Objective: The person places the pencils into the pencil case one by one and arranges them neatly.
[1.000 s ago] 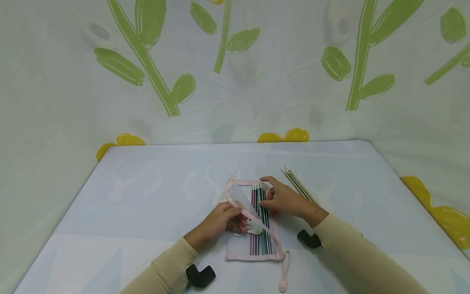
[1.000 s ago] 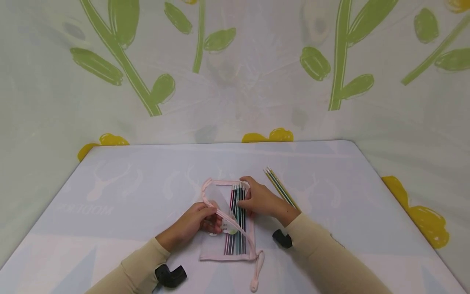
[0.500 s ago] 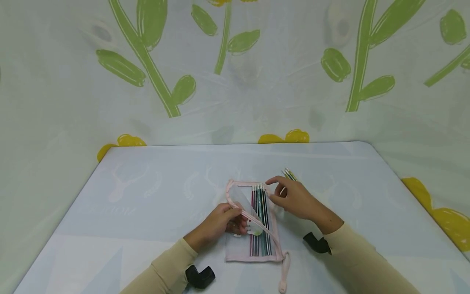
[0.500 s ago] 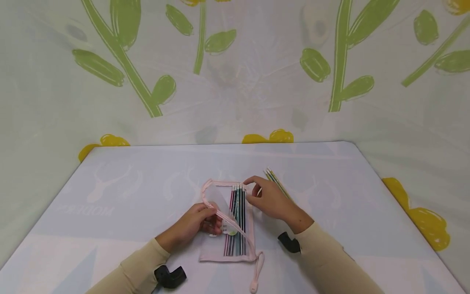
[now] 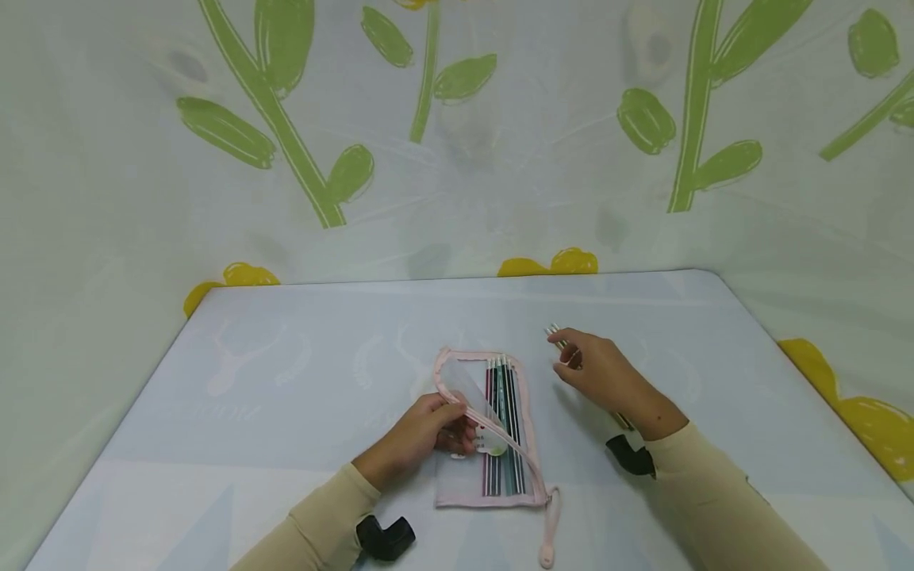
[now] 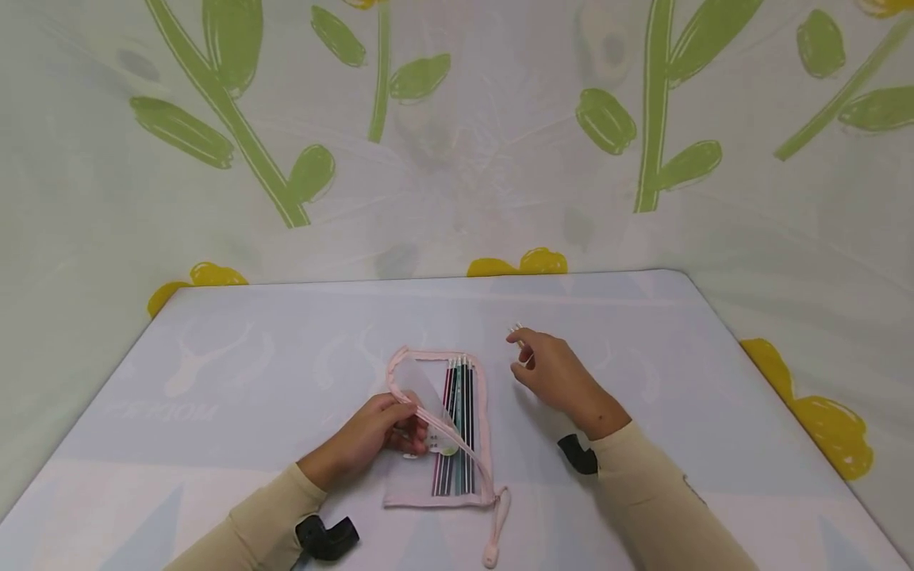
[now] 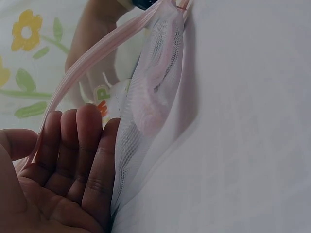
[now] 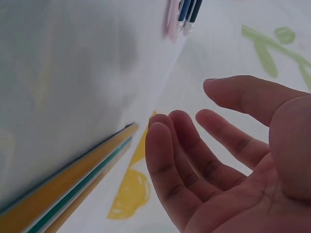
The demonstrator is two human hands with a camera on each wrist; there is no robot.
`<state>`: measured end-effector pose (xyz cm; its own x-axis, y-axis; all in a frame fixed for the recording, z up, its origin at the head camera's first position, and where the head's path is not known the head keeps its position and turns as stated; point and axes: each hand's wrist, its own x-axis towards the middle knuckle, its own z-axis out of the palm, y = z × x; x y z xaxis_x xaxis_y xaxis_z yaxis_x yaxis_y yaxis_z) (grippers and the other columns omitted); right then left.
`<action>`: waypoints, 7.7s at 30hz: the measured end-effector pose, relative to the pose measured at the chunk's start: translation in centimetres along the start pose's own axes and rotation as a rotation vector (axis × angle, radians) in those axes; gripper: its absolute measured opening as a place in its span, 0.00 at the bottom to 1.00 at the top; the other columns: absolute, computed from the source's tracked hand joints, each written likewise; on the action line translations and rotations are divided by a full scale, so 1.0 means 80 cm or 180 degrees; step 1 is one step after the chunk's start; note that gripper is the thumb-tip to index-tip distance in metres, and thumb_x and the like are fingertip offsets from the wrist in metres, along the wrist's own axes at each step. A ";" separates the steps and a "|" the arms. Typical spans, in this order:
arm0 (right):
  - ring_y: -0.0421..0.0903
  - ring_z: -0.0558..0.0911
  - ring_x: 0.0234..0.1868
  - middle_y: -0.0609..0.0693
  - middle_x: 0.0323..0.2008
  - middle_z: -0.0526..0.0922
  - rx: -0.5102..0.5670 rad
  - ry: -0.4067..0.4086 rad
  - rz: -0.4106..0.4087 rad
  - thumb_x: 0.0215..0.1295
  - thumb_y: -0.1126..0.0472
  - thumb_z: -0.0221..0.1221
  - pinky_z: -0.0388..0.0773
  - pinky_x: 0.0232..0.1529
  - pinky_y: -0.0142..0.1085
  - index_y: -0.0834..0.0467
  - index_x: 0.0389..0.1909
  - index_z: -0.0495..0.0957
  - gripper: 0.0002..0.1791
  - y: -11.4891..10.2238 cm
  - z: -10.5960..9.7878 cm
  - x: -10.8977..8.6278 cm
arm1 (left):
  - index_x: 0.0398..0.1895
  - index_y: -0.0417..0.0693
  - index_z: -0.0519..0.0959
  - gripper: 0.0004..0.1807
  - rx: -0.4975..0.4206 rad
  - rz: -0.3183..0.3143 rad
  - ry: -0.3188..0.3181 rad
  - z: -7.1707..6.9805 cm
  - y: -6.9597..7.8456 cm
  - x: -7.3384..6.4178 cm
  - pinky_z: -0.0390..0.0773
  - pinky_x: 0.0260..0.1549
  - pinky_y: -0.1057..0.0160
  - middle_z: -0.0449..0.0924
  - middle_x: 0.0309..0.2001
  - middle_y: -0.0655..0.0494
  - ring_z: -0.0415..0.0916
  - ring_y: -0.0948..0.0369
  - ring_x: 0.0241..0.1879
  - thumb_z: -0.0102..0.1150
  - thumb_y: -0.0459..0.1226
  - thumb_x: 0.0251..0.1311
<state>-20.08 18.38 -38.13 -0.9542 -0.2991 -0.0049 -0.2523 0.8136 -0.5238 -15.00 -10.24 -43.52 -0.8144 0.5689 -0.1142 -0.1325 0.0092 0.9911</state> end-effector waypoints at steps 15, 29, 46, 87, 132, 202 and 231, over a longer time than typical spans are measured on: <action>0.54 0.82 0.46 0.62 0.46 0.83 -0.0116 -0.0098 0.0219 0.67 0.65 0.60 0.83 0.41 0.45 0.63 0.65 0.71 0.25 0.016 -0.005 0.006 | 0.43 0.19 0.73 0.21 -0.0029 -0.0044 0.0034 -0.001 0.002 0.001 0.85 0.36 0.63 0.79 0.31 0.57 0.82 0.63 0.30 0.40 0.36 0.76; 0.53 0.81 0.43 0.62 0.45 0.82 -0.0152 -0.0232 0.0261 0.65 0.69 0.61 0.82 0.41 0.44 0.64 0.69 0.66 0.30 0.018 -0.002 0.009 | 0.43 0.21 0.73 0.21 -0.0035 -0.0056 0.0025 0.000 0.003 0.000 0.86 0.38 0.61 0.78 0.32 0.55 0.82 0.63 0.31 0.39 0.36 0.76; 0.47 0.78 0.32 0.56 0.33 0.82 -0.0297 -0.0227 0.0092 0.60 0.73 0.62 0.80 0.35 0.40 0.62 0.73 0.59 0.40 0.022 0.006 0.009 | 0.43 0.20 0.73 0.22 -0.0034 -0.0024 0.0000 -0.001 0.000 0.003 0.86 0.38 0.61 0.78 0.31 0.57 0.82 0.64 0.31 0.39 0.37 0.76; 0.45 0.79 0.36 0.56 0.39 0.79 0.0497 0.0418 -0.0442 0.58 0.73 0.56 0.81 0.40 0.37 0.53 0.79 0.46 0.49 0.010 -0.004 0.008 | 0.43 0.23 0.74 0.20 0.0027 -0.0069 0.0021 -0.002 0.003 0.002 0.85 0.37 0.62 0.79 0.32 0.56 0.82 0.64 0.31 0.39 0.36 0.76; 0.50 0.85 0.32 0.62 0.47 0.72 0.2123 -0.0121 0.0242 0.66 0.69 0.58 0.86 0.38 0.45 0.36 0.79 0.34 0.54 -0.014 0.012 0.005 | 0.42 0.21 0.73 0.22 -0.0040 -0.0011 0.0012 -0.003 0.003 0.002 0.86 0.37 0.62 0.79 0.32 0.55 0.82 0.63 0.31 0.40 0.37 0.76; 0.43 0.78 0.27 0.53 0.35 0.78 0.1030 -0.1093 0.0373 0.61 0.61 0.68 0.80 0.29 0.35 0.61 0.74 0.56 0.44 -0.037 0.054 0.031 | 0.45 0.18 0.73 0.25 -0.0072 0.0027 -0.0050 -0.005 -0.001 0.001 0.84 0.34 0.66 0.80 0.31 0.60 0.82 0.65 0.30 0.38 0.39 0.77; 0.43 0.76 0.31 0.49 0.31 0.79 0.0142 0.0152 -0.0165 0.66 0.61 0.63 0.75 0.25 0.33 0.58 0.58 0.78 0.20 -0.029 0.019 -0.011 | 0.43 0.21 0.74 0.24 -0.0039 0.0045 -0.0072 -0.002 -0.002 0.005 0.84 0.34 0.66 0.79 0.32 0.59 0.82 0.64 0.31 0.39 0.40 0.77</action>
<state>-18.43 15.96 -38.20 -0.9469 -0.3152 0.0634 -0.2952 0.7742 -0.5598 -15.43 -10.13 -43.74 -0.8033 0.5874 -0.0984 -0.1281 -0.0090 0.9917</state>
